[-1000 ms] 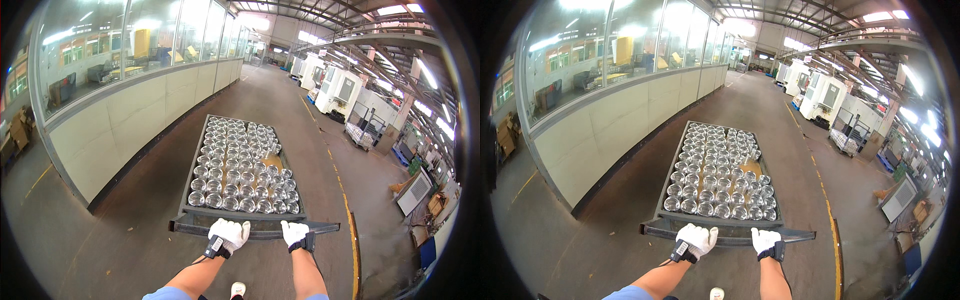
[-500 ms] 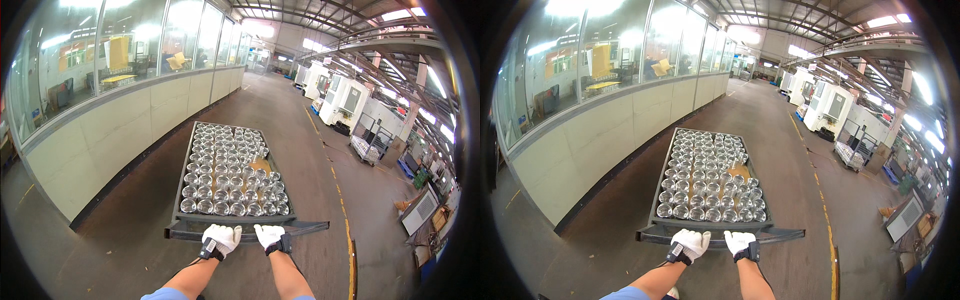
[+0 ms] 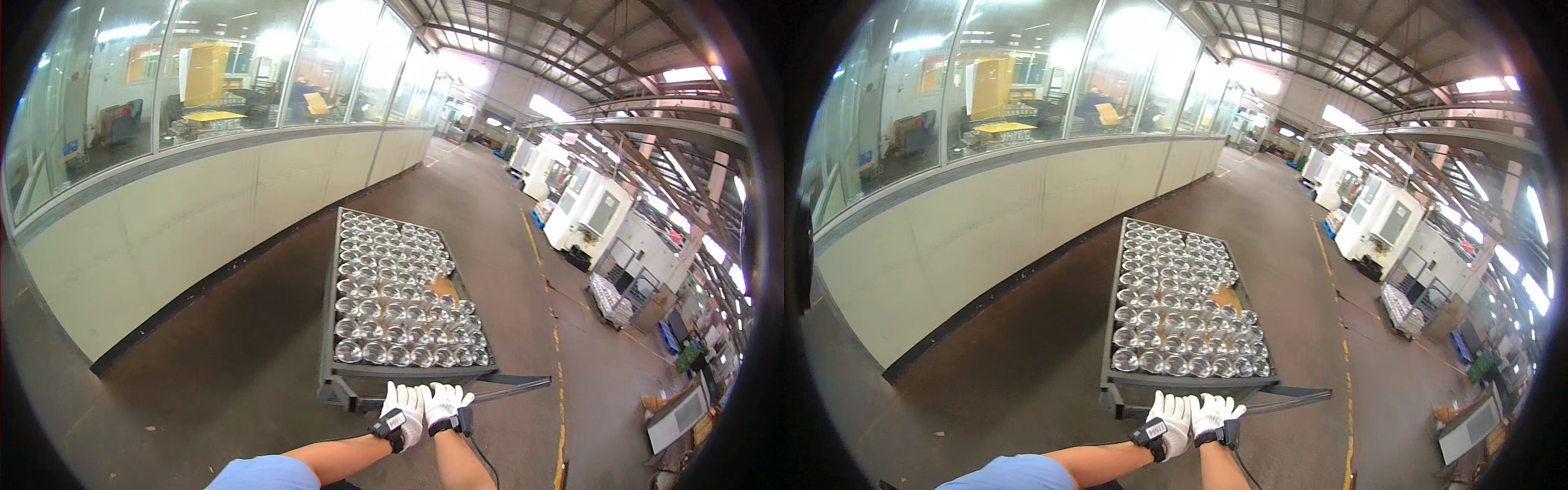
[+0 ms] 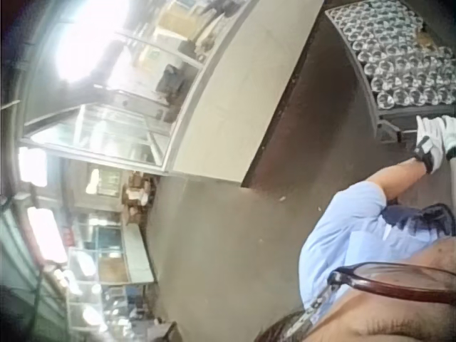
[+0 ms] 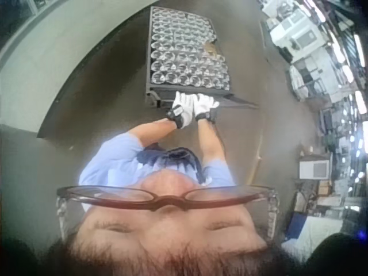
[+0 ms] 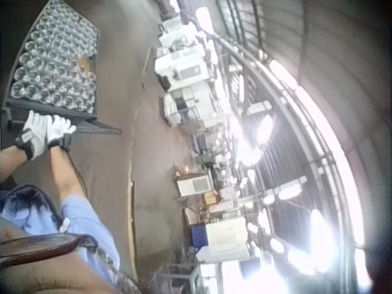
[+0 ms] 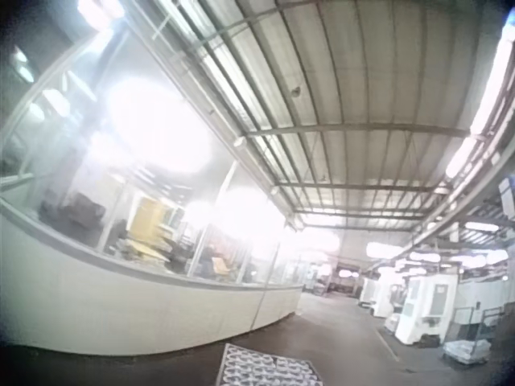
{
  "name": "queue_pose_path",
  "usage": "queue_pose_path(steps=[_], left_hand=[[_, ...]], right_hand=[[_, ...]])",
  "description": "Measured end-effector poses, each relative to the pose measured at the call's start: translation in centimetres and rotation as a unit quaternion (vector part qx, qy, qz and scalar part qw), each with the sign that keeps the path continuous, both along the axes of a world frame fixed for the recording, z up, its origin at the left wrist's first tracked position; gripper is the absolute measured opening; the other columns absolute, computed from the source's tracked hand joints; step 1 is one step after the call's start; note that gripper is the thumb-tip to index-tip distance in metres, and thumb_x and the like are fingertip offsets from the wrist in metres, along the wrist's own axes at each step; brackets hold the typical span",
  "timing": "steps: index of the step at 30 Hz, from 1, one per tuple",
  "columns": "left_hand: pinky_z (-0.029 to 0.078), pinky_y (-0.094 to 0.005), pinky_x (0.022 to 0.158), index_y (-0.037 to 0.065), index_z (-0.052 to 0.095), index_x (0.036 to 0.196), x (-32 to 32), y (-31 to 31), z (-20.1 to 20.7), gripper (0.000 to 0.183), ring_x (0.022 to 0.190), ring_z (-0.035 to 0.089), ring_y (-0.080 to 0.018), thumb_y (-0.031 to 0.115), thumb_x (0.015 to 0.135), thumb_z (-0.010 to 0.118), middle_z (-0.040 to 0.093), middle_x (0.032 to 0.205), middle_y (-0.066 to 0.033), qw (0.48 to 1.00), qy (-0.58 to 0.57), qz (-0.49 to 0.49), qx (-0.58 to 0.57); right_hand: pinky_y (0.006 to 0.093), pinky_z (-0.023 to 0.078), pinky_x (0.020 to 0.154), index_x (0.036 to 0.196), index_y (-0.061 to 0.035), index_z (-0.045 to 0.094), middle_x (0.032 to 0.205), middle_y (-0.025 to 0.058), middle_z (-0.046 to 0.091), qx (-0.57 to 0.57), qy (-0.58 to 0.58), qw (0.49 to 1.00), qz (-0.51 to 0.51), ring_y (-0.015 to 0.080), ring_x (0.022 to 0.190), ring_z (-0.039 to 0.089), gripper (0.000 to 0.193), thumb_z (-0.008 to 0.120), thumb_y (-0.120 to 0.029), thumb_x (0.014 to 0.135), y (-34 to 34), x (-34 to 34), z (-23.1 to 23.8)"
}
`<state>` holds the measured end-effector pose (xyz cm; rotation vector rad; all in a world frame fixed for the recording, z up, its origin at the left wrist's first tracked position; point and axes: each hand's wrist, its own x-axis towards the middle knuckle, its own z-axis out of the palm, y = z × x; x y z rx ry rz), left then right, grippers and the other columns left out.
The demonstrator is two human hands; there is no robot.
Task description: Operating an industrial washing machine to process metal parts, including moving carts and racks.
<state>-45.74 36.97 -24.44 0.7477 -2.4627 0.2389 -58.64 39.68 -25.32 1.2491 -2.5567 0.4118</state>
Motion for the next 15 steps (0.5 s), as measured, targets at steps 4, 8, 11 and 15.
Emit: queue_pose_path(steps=[4, 8, 11, 15], left_hand=[[0.028, -0.0587, 0.103, -0.005, 0.039, 0.135, 4.8, 1.5, 1.0, 0.081, 0.117, 0.043, -0.0391, 0.036, 0.071, 0.064, 0.047, 0.126, -0.0226, 0.996, -0.089, -0.026, 0.003], [0.031, -0.0603, 0.101, -0.004, 0.036, 0.138, 6.2, 0.8, -1.0, 0.071, 0.119, 0.045, -0.0414, 0.026, 0.077, 0.057, 0.043, 0.133, -0.0242, 0.998, -0.044, -0.027, 0.021], [0.043, -0.0467, 0.094, 0.006, 0.029, 0.143, 5.5, -0.1, -3.1, 0.077, 0.11, 0.05, -0.0352, 0.022, 0.075, 0.062, 0.034, 0.141, -0.0198, 0.988, -0.104, -0.107, 0.049], [0.042, -0.0469, 0.097, 0.004, 0.023, 0.144, 0.1, -1.8, -8.3, 0.075, 0.112, 0.051, -0.0415, 0.015, 0.078, 0.057, 0.028, 0.145, -0.0216, 0.969, -0.079, -0.215, 0.093]], right_hand=[[0.0551, 0.022, 0.102, 0.095, -0.0241, 0.07, 0.103, 0.0001, 0.067, -0.002, 0.04, 0.999, -0.031, 0.0199, 0.108, 0.051, 0.032, 0.048, -0.044, 0.085, -0.3, 0.3, 0.7], [0.0513, 0.025, 0.101, 0.074, -0.0184, 0.069, 0.085, 0.0017, 0.068, -0.212, 0.112, 0.971, 0.027, 0.0215, 0.101, 0.055, 0.017, 0.055, -0.027, 0.078, -0.9, -5.1, -4.1], [0.0532, 0.023, 0.105, 0.071, -0.0166, 0.068, 0.081, 0.001, 0.066, -0.265, 0.109, 0.958, 0.028, 0.0227, 0.099, 0.056, 0.013, 0.057, -0.02, 0.076, -1.2, -9.0, -6.9], [0.0548, 0.026, 0.104, 0.071, -0.0155, 0.067, 0.085, 0.0026, 0.067, -0.325, 0.089, 0.941, 0.024, 0.027, 0.103, 0.055, 0.009, 0.058, -0.015, 0.071, -2.3, -16.1, -11.9]])
